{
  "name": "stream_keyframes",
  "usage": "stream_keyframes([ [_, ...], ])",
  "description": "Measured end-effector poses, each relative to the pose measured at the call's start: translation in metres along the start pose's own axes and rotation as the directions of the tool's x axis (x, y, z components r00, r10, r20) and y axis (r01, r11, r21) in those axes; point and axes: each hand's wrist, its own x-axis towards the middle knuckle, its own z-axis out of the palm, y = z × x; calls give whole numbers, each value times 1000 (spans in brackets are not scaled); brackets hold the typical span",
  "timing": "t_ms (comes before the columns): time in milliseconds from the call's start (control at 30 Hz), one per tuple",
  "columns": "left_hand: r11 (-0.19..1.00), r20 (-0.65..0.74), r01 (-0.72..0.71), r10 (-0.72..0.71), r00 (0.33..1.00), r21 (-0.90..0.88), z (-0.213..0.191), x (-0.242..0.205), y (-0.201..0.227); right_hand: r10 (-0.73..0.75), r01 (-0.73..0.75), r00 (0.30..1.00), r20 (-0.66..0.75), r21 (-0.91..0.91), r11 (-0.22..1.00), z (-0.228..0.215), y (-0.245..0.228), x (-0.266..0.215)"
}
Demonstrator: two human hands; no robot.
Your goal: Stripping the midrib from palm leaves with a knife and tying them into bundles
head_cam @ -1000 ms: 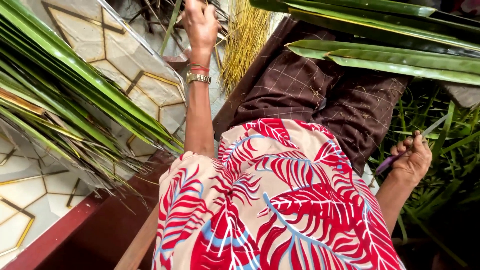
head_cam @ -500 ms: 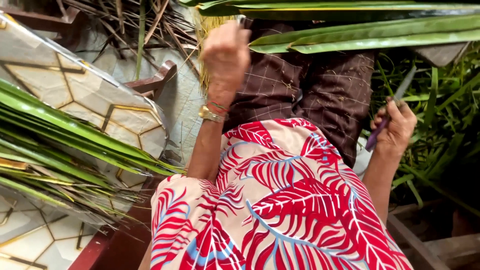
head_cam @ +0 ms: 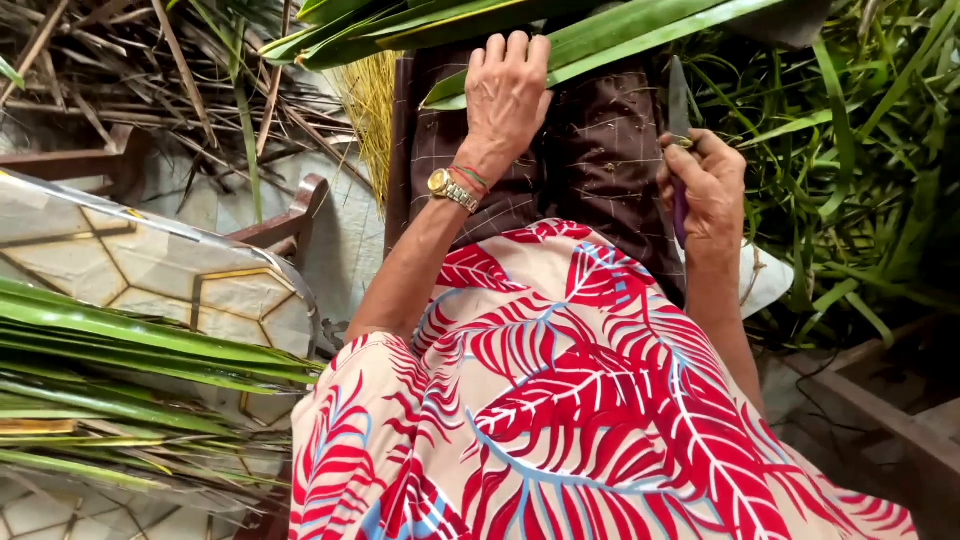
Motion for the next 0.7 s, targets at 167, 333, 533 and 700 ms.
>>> stream_keyframes([
  [167,961,156,11,34,987,-276,-1,14,14,-41,53,996,81,-153,987,0,11,6],
  [333,806,361,183,41,932,-562,-13,24,23,43,-33,997,62,-161,986,14,13,4],
  [533,739,572,364,34,820,-566,-27,37,30,70,-54,994,85,-182,982,10,18,13],
  [700,760,530,333,19,848,-559,-12,37,39,112,-96,990,90,-165,982,11,14,15],
])
